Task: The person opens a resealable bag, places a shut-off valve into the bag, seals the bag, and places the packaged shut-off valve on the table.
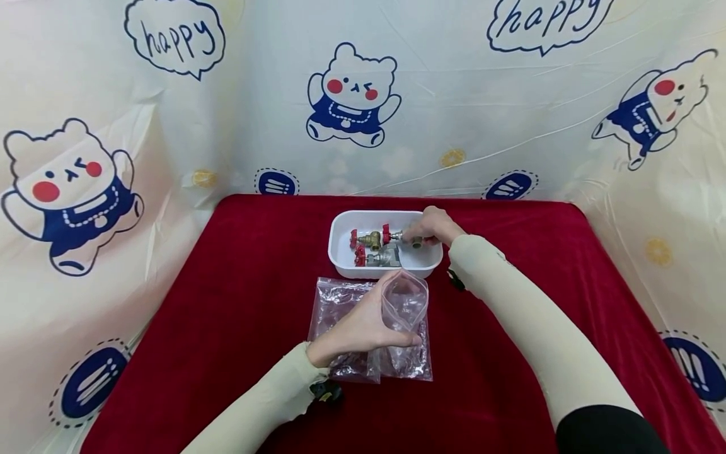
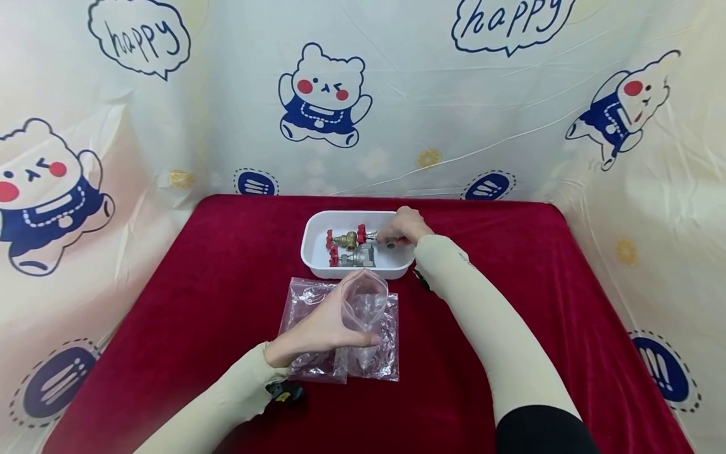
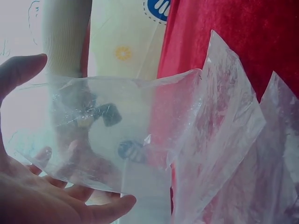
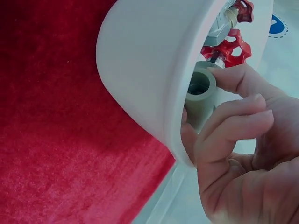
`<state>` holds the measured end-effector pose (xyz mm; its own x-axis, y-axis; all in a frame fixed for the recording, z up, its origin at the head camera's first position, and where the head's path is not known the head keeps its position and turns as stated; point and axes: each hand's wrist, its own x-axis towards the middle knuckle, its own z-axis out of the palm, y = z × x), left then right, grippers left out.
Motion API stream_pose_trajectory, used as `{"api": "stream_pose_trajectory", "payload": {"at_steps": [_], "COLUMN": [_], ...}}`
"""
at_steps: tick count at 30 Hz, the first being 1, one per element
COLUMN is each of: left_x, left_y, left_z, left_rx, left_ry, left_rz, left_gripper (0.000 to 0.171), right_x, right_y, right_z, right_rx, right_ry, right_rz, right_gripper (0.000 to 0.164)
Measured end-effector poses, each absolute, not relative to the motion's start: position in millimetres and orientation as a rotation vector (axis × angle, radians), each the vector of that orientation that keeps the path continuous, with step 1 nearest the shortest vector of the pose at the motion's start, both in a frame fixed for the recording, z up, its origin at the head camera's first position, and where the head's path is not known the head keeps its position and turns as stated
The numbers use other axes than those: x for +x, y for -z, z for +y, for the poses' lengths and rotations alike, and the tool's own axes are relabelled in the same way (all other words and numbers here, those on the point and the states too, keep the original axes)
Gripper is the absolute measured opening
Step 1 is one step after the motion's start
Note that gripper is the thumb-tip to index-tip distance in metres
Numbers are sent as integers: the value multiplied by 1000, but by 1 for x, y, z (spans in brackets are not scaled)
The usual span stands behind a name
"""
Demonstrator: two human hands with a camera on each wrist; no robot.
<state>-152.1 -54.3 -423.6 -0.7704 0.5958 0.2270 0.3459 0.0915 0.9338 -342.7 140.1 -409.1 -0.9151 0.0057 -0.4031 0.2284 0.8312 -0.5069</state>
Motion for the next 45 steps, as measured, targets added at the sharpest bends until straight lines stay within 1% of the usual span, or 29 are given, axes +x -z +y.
{"api": "stream_pose_trajectory", "payload": {"at_steps": [9, 14, 20, 24, 28, 32, 39, 45], "left_x": [-158, -161, -163, -163, -163, -164, -167, -170], "left_y": [424, 425, 426, 428, 429, 429, 430, 432], "left_z": [-54, -53, -54, -54, -54, -55, -55, -54], "left_rx": [951, 933, 881, 852, 831, 821, 811, 822], "left_ry": [-1769, -1792, -1800, -1799, -1771, -1754, -1761, -1781], "left_rz": [2134, 2110, 2103, 2108, 2156, 2192, 2200, 2190], "left_gripper": [84, 86, 95, 100, 103, 103, 100, 99], "right_x": [-340, -339, -334, -332, -330, -326, -318, -311], "right_y": [407, 404, 400, 401, 407, 410, 405, 403], "right_z": [140, 145, 152, 153, 153, 151, 150, 151], "right_rx": [177, 131, 42, 25, -1, -23, -48, -92], "right_ry": [849, 849, 1012, 1108, 1093, 1030, 1067, 1068], "right_rz": [2574, 2546, 2447, 2435, 2518, 2633, 2764, 2859], "right_gripper": [27, 31, 41, 40, 38, 41, 46, 44]}}
